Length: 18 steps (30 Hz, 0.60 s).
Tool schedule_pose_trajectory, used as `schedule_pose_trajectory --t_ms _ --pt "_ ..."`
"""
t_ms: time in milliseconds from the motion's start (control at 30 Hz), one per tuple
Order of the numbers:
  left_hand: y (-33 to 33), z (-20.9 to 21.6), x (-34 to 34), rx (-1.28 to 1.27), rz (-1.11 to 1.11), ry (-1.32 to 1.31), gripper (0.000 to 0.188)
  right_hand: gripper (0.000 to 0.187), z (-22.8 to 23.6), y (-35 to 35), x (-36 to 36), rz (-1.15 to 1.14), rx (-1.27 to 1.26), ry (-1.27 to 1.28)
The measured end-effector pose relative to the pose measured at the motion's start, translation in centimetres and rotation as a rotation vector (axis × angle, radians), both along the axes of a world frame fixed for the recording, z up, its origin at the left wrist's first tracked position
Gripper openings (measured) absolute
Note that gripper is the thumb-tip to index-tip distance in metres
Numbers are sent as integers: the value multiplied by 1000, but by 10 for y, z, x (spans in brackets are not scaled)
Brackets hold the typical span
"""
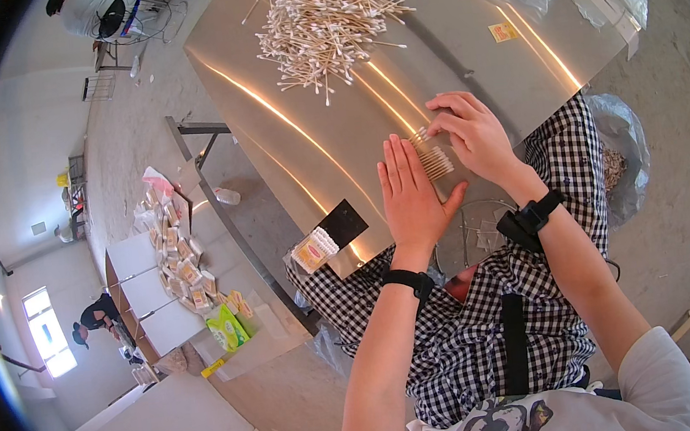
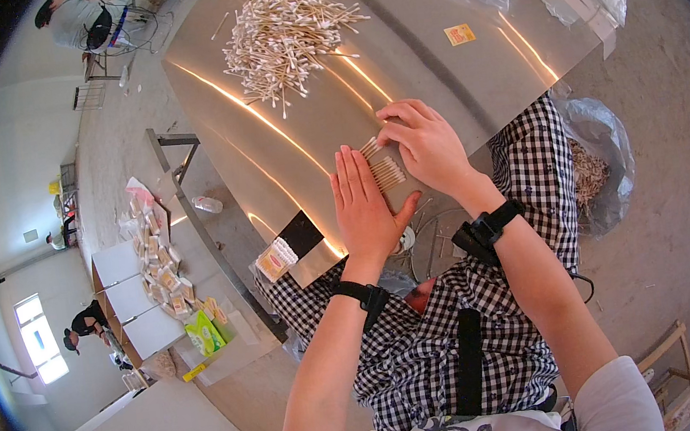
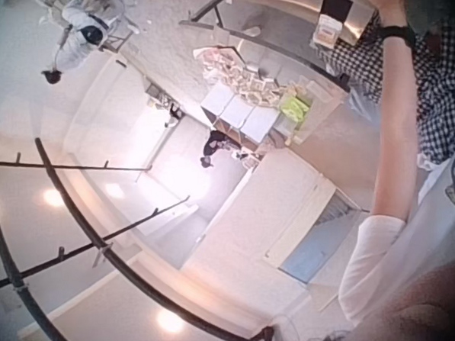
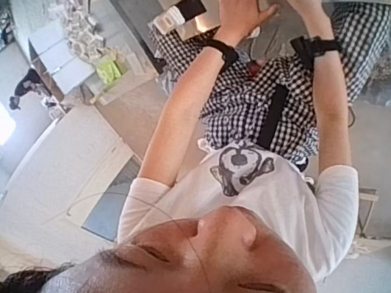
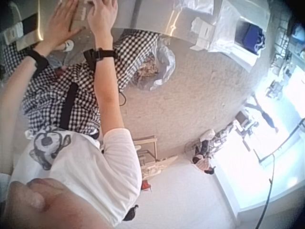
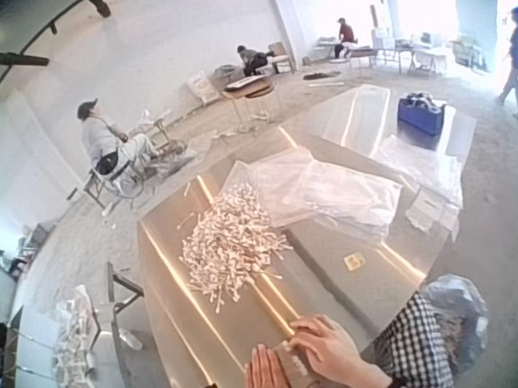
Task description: Sorting and counting cotton swabs on a metal table and placing them into a plastic bag.
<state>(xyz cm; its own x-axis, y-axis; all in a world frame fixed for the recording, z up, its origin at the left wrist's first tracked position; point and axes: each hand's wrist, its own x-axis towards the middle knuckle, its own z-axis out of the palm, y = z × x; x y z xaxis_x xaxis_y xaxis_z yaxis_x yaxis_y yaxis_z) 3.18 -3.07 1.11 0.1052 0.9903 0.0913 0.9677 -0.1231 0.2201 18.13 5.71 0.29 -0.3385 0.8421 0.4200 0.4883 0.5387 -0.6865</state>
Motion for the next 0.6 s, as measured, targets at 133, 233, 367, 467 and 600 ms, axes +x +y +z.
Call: schedule_pose_trajectory --t_ms 133,233,367,467,600 --pt "0 0 0 10 -1 -14 105 17 -3 1 1 12 19 -21" --pt "0 -1 0 9 1 -21 106 18 -3 1 -2 -15 20 -12" --pt "0 -1 0 14 -1 -36 105 19 -4 1 -1 -11 16 -18" --pt "0 -2 -2 18 -2 -53 104 18 -4 2 -2 -5 17 -30" --pt "-1 -2 -2 22 -1 -84 103 12 -1 4 -12 -8 -5 -13"
